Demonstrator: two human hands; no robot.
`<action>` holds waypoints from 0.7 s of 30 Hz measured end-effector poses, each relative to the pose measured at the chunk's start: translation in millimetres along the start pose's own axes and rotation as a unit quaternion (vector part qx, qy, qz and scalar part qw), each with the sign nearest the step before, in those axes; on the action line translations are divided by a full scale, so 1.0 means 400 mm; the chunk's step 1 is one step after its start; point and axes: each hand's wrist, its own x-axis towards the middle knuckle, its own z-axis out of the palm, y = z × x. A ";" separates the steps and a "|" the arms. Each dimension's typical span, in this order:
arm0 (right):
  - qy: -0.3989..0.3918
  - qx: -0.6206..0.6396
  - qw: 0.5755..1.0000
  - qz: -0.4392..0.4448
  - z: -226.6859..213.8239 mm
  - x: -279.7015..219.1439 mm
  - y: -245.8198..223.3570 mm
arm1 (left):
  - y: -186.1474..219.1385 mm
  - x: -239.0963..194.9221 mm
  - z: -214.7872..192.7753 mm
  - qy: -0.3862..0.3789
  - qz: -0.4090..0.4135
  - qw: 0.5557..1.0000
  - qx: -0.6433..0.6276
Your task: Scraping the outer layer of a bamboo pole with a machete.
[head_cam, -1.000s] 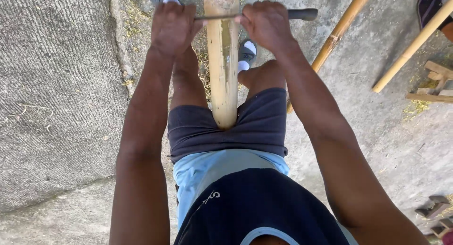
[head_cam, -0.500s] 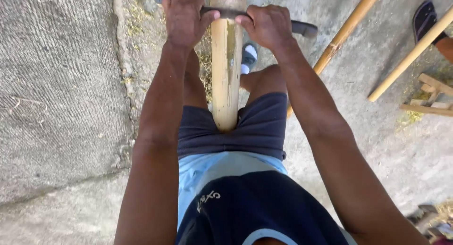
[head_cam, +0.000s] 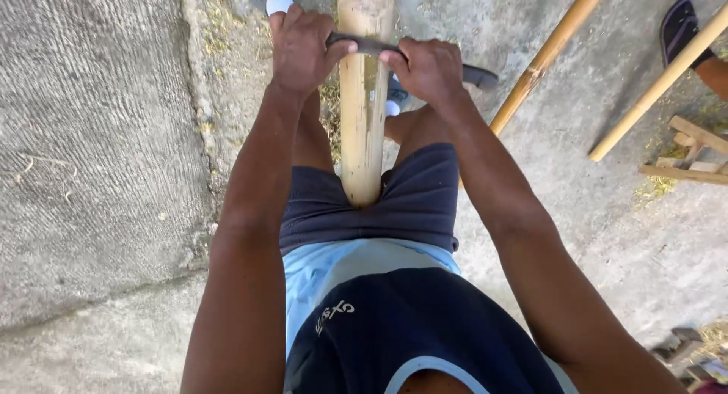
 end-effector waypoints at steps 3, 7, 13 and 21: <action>-0.032 -0.027 0.999 0.030 -0.020 0.001 -0.027 | 0.017 -0.004 -0.007 0.020 0.025 0.999 0.016; 0.000 0.000 0.999 0.039 -0.019 -0.019 -0.034 | 0.027 -0.046 -0.015 0.005 0.025 0.994 0.108; 0.029 -0.058 0.996 -0.063 -0.111 -0.044 0.005 | -0.007 -0.093 -0.016 -0.095 0.007 0.985 0.144; -0.092 -0.101 0.990 0.032 -0.049 -0.083 0.099 | -0.016 -0.077 0.014 -0.075 -0.022 0.986 0.149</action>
